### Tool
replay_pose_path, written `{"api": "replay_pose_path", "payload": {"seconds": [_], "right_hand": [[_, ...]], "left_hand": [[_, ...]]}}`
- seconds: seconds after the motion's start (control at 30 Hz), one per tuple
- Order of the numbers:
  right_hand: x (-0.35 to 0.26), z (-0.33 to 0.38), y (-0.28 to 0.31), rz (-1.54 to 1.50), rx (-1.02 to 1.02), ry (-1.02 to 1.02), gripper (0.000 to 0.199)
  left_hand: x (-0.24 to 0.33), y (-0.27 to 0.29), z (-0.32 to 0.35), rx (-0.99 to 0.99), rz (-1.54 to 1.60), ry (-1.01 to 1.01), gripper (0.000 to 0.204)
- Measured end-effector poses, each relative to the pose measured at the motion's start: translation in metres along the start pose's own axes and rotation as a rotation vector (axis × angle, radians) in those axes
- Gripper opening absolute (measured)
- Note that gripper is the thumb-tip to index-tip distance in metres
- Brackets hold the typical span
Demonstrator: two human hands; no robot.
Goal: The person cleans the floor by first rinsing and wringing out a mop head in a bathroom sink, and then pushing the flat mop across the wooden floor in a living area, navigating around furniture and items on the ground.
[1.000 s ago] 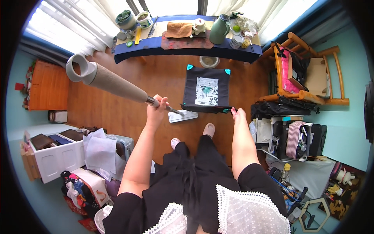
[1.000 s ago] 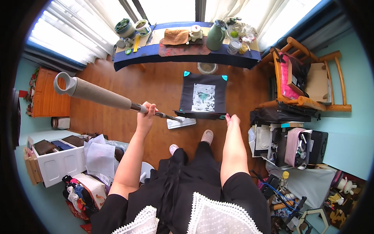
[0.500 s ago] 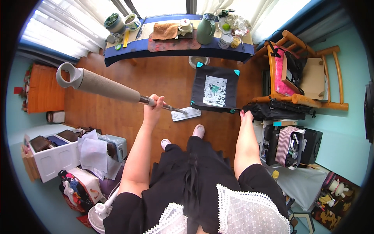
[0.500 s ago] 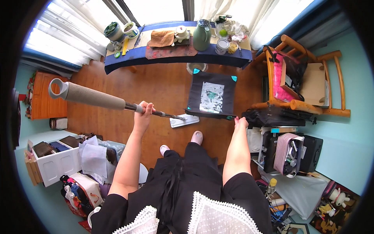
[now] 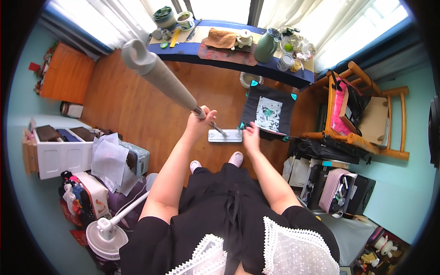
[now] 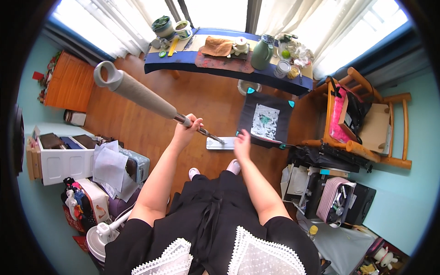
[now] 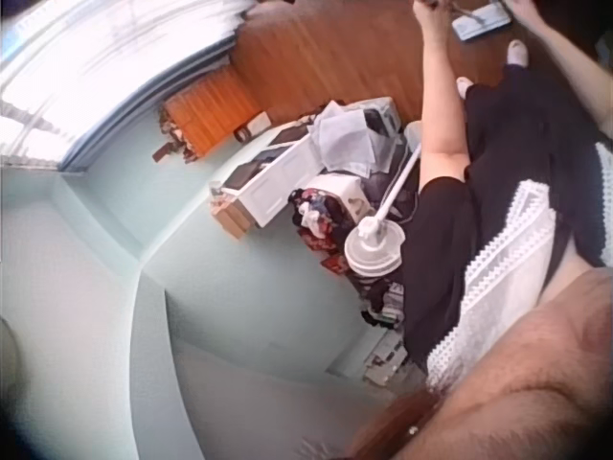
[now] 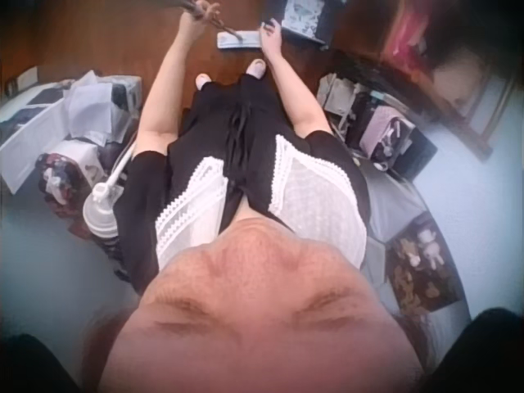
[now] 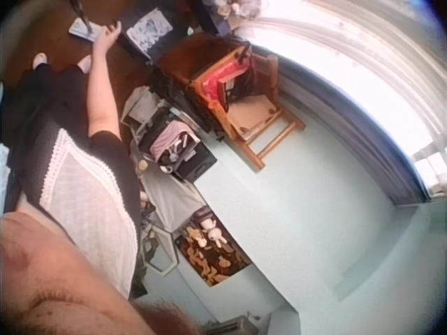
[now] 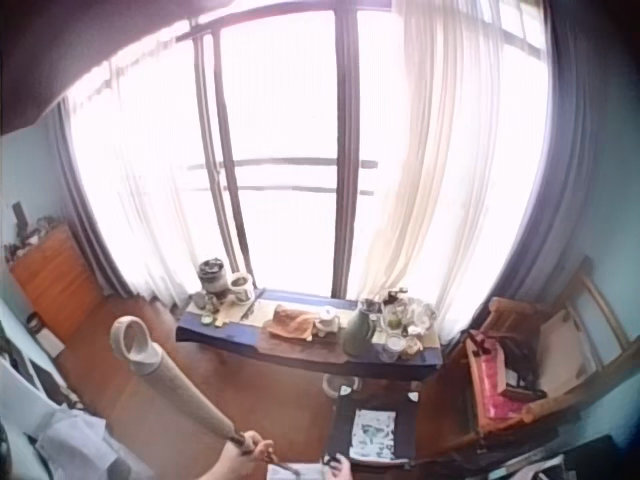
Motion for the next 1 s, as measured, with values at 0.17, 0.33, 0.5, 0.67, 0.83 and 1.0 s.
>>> {"api": "replay_pose_path", "payload": {"seconds": [0.17, 0.33, 0.5, 0.67, 0.83, 1.0], "right_hand": [[-0.091, 0.088, -0.110, 0.215, -0.486, 0.497, 0.079], [-0.106, 0.110, -0.148, 0.456, -0.565, 0.576, 0.039], [-0.131, 0.150, -0.162, 0.501, -0.586, 0.711, 0.023], [-0.134, 0.188, -0.180, 0.384, -0.573, 0.781, 0.018], [-0.045, 0.193, -0.190, -0.026, -0.518, -0.076, 0.032], [-0.042, 0.247, -0.230, 0.737, -0.468, 0.622, 0.021]], "left_hand": [[0.033, 0.024, 0.023, -0.027, 0.105, 0.090, 0.007], [0.079, 0.063, 0.056, 0.085, 0.256, -0.011, 0.019], [0.131, 0.114, 0.110, 0.226, 0.492, -0.364, 0.055], [0.154, 0.156, 0.154, 0.022, 0.421, -0.384, 0.098], [0.102, 0.185, 0.204, -0.085, 0.437, -0.081, 0.072], [0.048, 0.244, 0.277, 0.053, 0.941, 0.512, 0.048]]}}
Point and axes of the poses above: each hand's wrist, its own z-axis away from the middle knuckle, its own y-axis out of the back of the hand, x = y × z, the point moved 6 cm from there along -z, towards the middle knuckle, and after that the axes turned 10 degrees about x, right-handed, at the moved point
